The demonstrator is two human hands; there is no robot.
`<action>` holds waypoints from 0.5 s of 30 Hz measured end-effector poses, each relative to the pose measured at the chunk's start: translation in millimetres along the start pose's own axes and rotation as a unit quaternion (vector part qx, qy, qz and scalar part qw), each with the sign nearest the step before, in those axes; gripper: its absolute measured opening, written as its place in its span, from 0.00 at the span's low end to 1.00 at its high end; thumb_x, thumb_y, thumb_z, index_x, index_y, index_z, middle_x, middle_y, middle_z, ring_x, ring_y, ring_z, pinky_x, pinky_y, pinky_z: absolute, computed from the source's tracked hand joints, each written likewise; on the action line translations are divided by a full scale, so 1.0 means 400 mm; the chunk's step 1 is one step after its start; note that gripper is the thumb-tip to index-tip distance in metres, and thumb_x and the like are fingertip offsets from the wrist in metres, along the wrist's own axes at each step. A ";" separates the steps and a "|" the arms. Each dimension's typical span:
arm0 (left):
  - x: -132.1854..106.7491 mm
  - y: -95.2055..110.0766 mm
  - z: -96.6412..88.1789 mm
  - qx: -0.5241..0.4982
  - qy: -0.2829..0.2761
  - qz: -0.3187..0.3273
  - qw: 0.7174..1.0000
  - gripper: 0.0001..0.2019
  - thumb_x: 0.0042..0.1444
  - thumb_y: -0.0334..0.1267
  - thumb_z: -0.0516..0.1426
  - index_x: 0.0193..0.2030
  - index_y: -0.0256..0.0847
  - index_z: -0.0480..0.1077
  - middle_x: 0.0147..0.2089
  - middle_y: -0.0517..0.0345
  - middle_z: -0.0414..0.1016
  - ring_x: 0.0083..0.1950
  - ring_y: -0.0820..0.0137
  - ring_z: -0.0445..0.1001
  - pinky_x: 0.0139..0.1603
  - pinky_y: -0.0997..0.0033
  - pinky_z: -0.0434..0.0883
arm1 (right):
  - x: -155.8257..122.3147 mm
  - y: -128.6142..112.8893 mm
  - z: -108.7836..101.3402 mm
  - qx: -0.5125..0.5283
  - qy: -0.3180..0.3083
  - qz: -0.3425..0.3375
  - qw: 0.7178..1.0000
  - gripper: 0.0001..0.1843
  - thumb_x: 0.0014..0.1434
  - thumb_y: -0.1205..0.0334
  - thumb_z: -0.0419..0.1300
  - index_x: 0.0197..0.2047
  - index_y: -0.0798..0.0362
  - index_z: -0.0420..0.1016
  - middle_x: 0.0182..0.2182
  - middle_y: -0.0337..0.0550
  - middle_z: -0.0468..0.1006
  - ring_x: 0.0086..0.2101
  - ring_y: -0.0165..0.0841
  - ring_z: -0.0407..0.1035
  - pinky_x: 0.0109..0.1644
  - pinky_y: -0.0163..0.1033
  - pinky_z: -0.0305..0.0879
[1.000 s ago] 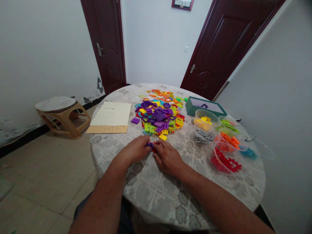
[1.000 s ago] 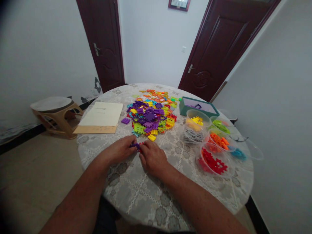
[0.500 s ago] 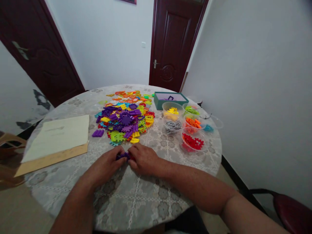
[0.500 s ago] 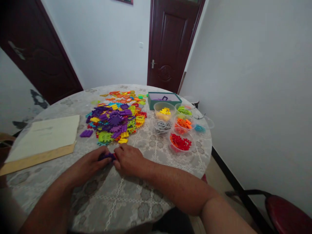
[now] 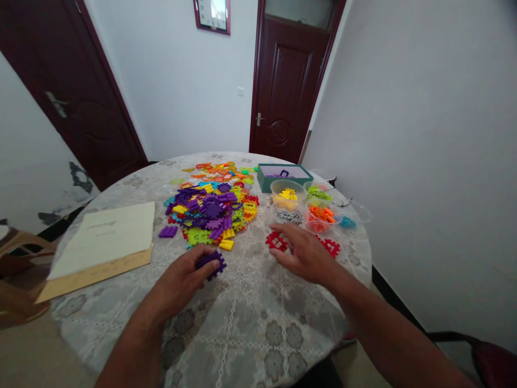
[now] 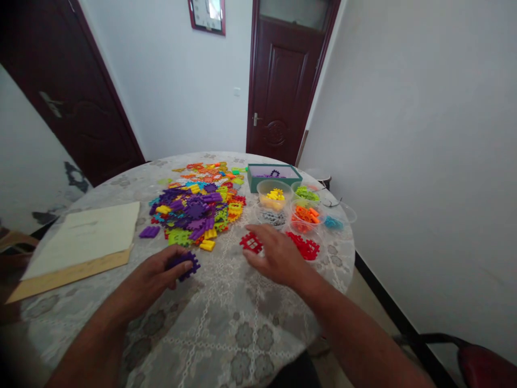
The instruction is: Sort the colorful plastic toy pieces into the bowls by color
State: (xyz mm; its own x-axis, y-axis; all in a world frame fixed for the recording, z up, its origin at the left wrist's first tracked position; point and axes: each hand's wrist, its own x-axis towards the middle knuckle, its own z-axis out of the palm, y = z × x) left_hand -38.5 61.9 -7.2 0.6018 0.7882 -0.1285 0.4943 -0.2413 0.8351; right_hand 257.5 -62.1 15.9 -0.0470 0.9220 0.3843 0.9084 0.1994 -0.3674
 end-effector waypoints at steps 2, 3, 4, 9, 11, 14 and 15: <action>-0.003 0.005 0.003 0.011 0.009 0.005 1.000 0.20 0.64 0.57 0.56 0.50 0.43 0.73 0.37 0.58 0.77 0.37 0.64 0.74 0.38 0.67 0.70 | -0.025 0.063 -0.056 -0.029 0.037 0.046 0.998 0.25 0.69 0.52 0.61 0.66 0.50 0.72 0.57 0.54 0.80 0.55 0.45 0.75 0.60 0.52 0.71; -0.004 0.007 0.004 0.015 0.010 0.007 1.000 0.20 0.64 0.57 0.55 0.50 0.43 0.73 0.35 0.58 0.76 0.36 0.64 0.75 0.38 0.67 0.70 | -0.038 0.095 -0.076 -0.047 0.049 0.069 0.995 0.25 0.69 0.51 0.60 0.64 0.51 0.74 0.56 0.55 0.81 0.54 0.46 0.76 0.59 0.53 0.72; -0.005 0.009 0.007 0.014 0.010 0.007 1.000 0.20 0.64 0.57 0.55 0.50 0.43 0.73 0.33 0.59 0.76 0.35 0.64 0.75 0.37 0.67 0.70 | -0.052 0.125 -0.091 -0.064 0.053 0.091 0.992 0.25 0.68 0.50 0.60 0.63 0.52 0.75 0.55 0.55 0.82 0.52 0.46 0.77 0.57 0.53 0.73; -0.003 0.009 0.024 -0.034 0.016 -0.008 0.999 0.22 0.64 0.55 0.54 0.53 0.41 0.72 0.36 0.58 0.75 0.32 0.66 0.75 0.31 0.69 0.70 | -0.098 0.232 -0.099 -0.146 0.041 0.141 0.978 0.24 0.68 0.50 0.54 0.57 0.56 0.80 0.49 0.58 0.84 0.46 0.48 0.80 0.50 0.51 0.75; 0.000 0.004 0.026 -0.036 0.026 0.008 0.999 0.21 0.65 0.53 0.53 0.53 0.40 0.73 0.36 0.58 0.75 0.33 0.66 0.76 0.34 0.67 0.72 | -0.097 0.236 -0.085 -0.168 0.060 0.135 0.975 0.23 0.68 0.53 0.53 0.55 0.57 0.80 0.50 0.60 0.84 0.46 0.49 0.80 0.51 0.53 0.75; 0.001 -0.002 0.025 -0.041 0.020 0.020 0.999 0.21 0.65 0.52 0.54 0.55 0.39 0.73 0.40 0.56 0.76 0.34 0.66 0.76 0.38 0.65 0.73 | -0.079 0.179 -0.056 -0.131 0.077 0.098 0.984 0.20 0.69 0.56 0.52 0.54 0.56 0.80 0.49 0.58 0.84 0.46 0.47 0.80 0.53 0.53 0.74; 0.000 -0.003 0.025 -0.043 0.010 0.026 0.999 0.21 0.65 0.51 0.54 0.57 0.39 0.73 0.40 0.56 0.76 0.34 0.67 0.76 0.38 0.65 0.74 | -0.070 0.145 -0.045 -0.101 0.074 0.083 0.989 0.19 0.69 0.56 0.53 0.54 0.55 0.80 0.48 0.57 0.84 0.45 0.46 0.80 0.53 0.52 0.74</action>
State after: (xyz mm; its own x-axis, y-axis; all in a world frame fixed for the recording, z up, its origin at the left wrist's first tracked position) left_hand -33.1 56.5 -13.6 0.6120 0.7875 -0.0732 0.4070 -0.2342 0.8829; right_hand 318.8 -82.5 -0.9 0.1580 0.8745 0.4586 0.9638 -0.0355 -0.2644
